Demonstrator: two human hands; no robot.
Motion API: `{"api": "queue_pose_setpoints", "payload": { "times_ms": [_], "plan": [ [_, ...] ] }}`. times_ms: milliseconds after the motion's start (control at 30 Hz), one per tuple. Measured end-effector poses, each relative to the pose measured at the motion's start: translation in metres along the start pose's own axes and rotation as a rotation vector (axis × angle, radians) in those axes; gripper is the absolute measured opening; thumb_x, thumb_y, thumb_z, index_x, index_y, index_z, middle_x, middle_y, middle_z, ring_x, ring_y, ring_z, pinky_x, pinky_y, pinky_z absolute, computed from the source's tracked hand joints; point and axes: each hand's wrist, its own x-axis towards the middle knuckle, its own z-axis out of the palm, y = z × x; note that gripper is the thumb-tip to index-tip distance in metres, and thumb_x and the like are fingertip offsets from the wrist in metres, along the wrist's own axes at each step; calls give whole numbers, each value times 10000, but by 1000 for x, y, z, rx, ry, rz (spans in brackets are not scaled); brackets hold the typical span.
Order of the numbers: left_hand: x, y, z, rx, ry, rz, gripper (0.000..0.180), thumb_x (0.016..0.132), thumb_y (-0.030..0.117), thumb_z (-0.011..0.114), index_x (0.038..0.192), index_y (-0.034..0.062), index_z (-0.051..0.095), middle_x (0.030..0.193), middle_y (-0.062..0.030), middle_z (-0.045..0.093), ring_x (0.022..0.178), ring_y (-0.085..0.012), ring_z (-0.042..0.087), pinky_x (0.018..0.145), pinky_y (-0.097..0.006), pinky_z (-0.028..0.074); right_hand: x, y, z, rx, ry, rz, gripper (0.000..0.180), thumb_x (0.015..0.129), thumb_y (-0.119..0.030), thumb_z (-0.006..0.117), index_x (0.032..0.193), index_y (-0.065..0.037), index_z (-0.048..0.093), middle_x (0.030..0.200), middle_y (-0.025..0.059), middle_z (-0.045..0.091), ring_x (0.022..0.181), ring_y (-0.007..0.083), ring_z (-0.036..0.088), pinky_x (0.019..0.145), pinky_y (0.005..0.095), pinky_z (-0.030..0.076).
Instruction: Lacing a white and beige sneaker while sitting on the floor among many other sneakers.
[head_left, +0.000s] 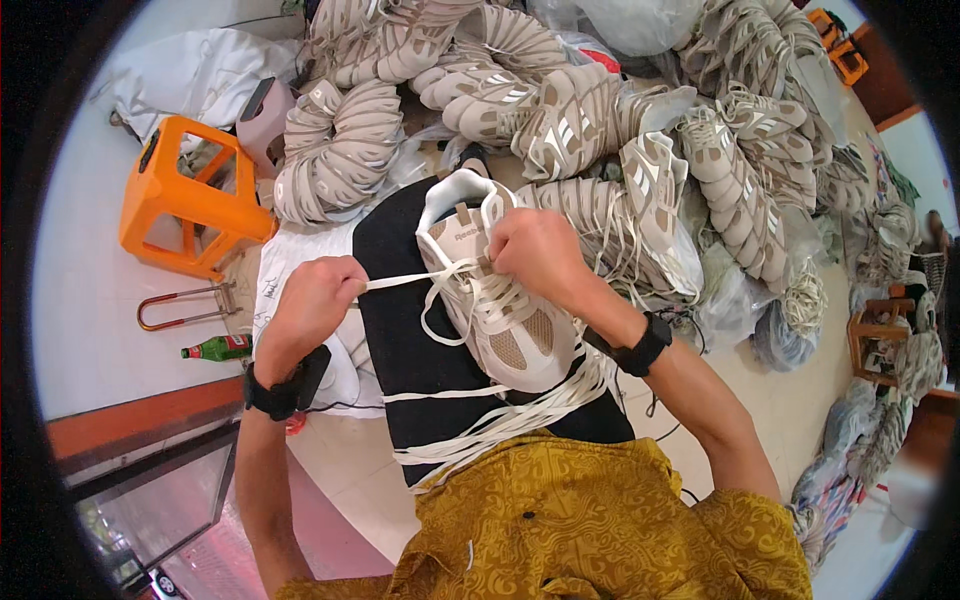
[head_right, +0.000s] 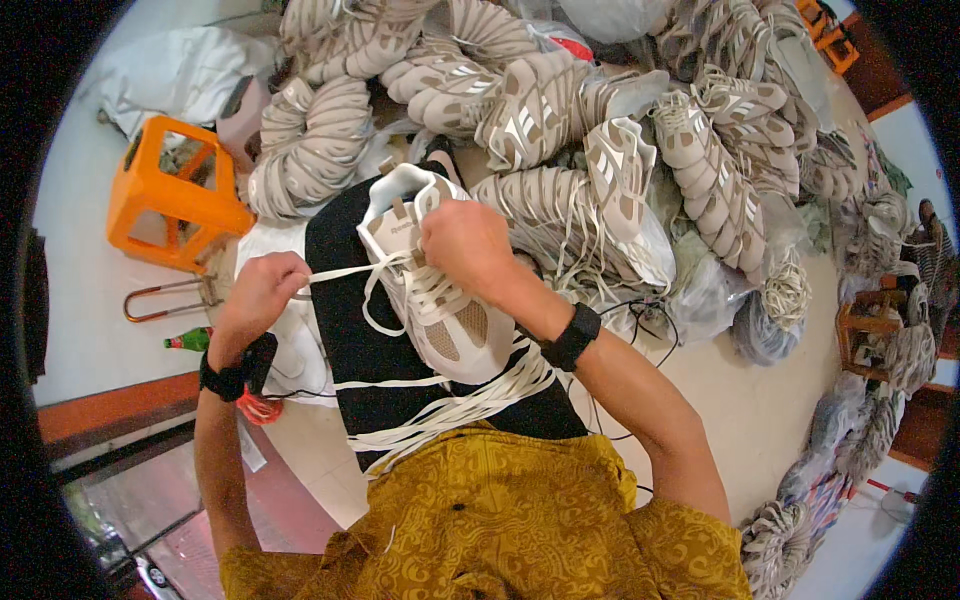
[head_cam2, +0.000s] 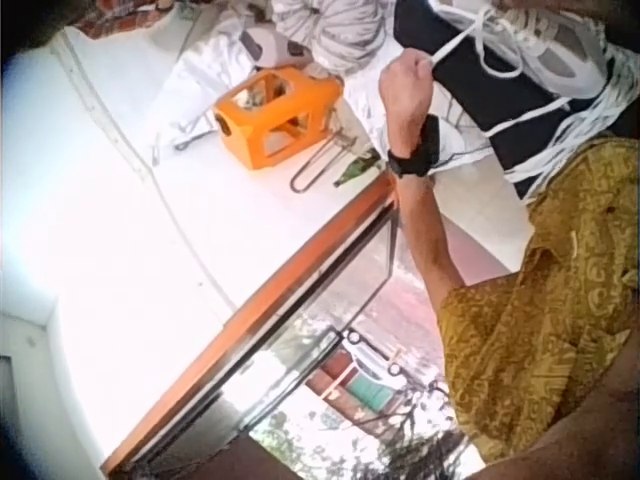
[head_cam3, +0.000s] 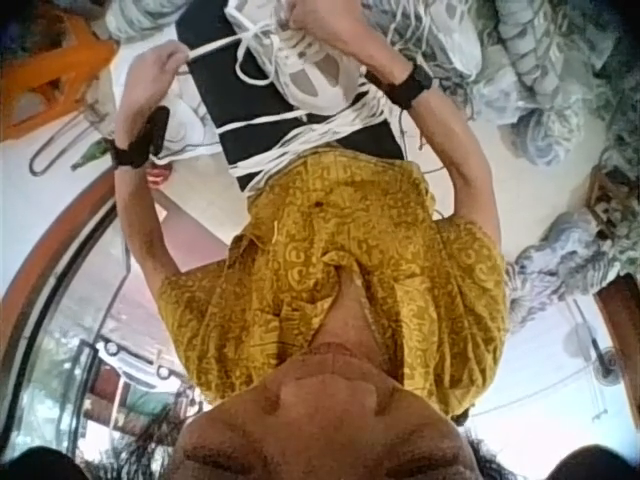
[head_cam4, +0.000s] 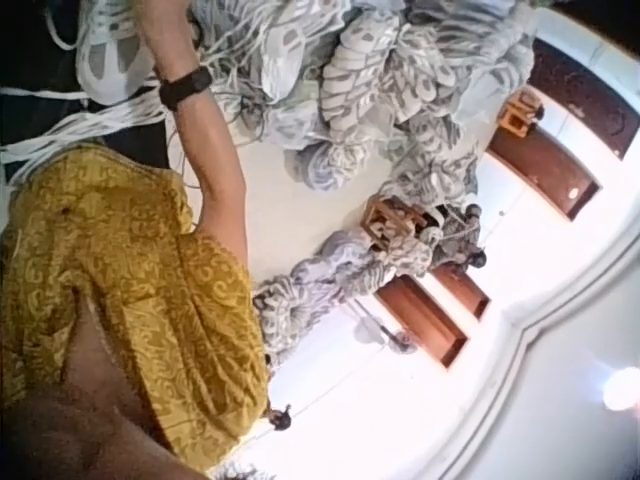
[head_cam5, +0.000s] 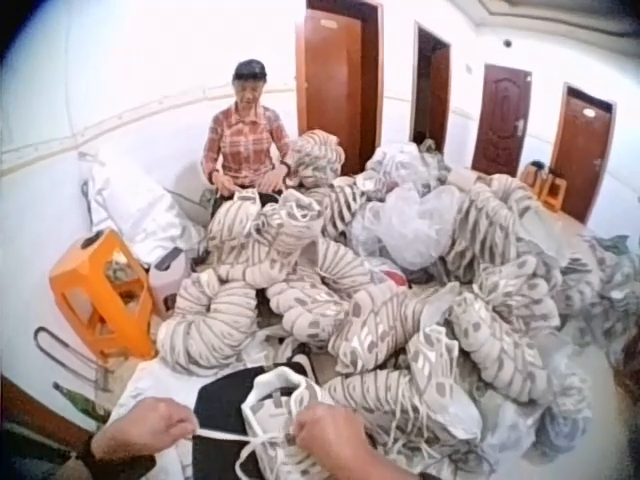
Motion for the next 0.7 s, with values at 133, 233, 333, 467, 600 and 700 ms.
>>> {"api": "queue_pose_setpoints", "payload": {
  "times_ms": [133, 233, 333, 467, 600, 700],
  "plan": [
    [1, -7, -8, 21, 25, -109, 148, 751, 113, 497, 753, -2, 589, 695, -176, 575, 677, -340, 554, 614, -386, 429, 2, 11, -17, 282, -92, -29, 74, 567, -67, 597, 638, -74, 619, 688, 68, 576, 621, 246, 558, 580, 348, 461],
    [4, -9, -6, 63, 48, -108, 147, 752, 109, 494, 748, -4, 588, 699, -178, 576, 676, -340, 557, 615, -392, 430, 5, 9, -17, 210, 56, -374, 146, 585, -41, 576, 712, -92, 626, 723, 55, 579, 679, 230, 561, 581, 346, 465],
    [8, -10, 1, 141, 91, -88, 143, 756, 108, 488, 735, 5, 585, 701, -173, 575, 689, -336, 554, 628, -401, 429, 9, 2, -15, -40, 19, -620, 182, 609, -40, 553, 765, -112, 614, 785, 31, 585, 784, 217, 561, 590, 348, 473],
    [9, -15, 4, 206, 118, -30, 131, 759, 108, 486, 712, 25, 576, 707, -155, 571, 734, -328, 539, 651, -410, 424, 21, -5, -19, -289, -199, -592, 147, 613, -42, 543, 731, -101, 607, 723, 36, 587, 695, 241, 579, 579, 345, 473],
    [9, -21, -9, 207, 199, -101, 128, 757, 107, 494, 727, 20, 583, 727, -167, 569, 731, -336, 539, 661, -407, 424, 28, 1, -24, 28, -254, -462, 92, 597, -56, 572, 679, -84, 605, 636, 58, 579, 590, 250, 572, 548, 352, 457],
    [8, -21, -14, 152, 199, -58, 110, 758, 87, 498, 731, 14, 577, 721, -171, 567, 731, -337, 541, 660, -401, 424, 26, 7, -23, 90, -142, -486, 61, 595, -56, 581, 649, -75, 600, 618, 63, 575, 590, 246, 565, 534, 347, 445]
  ]
}}
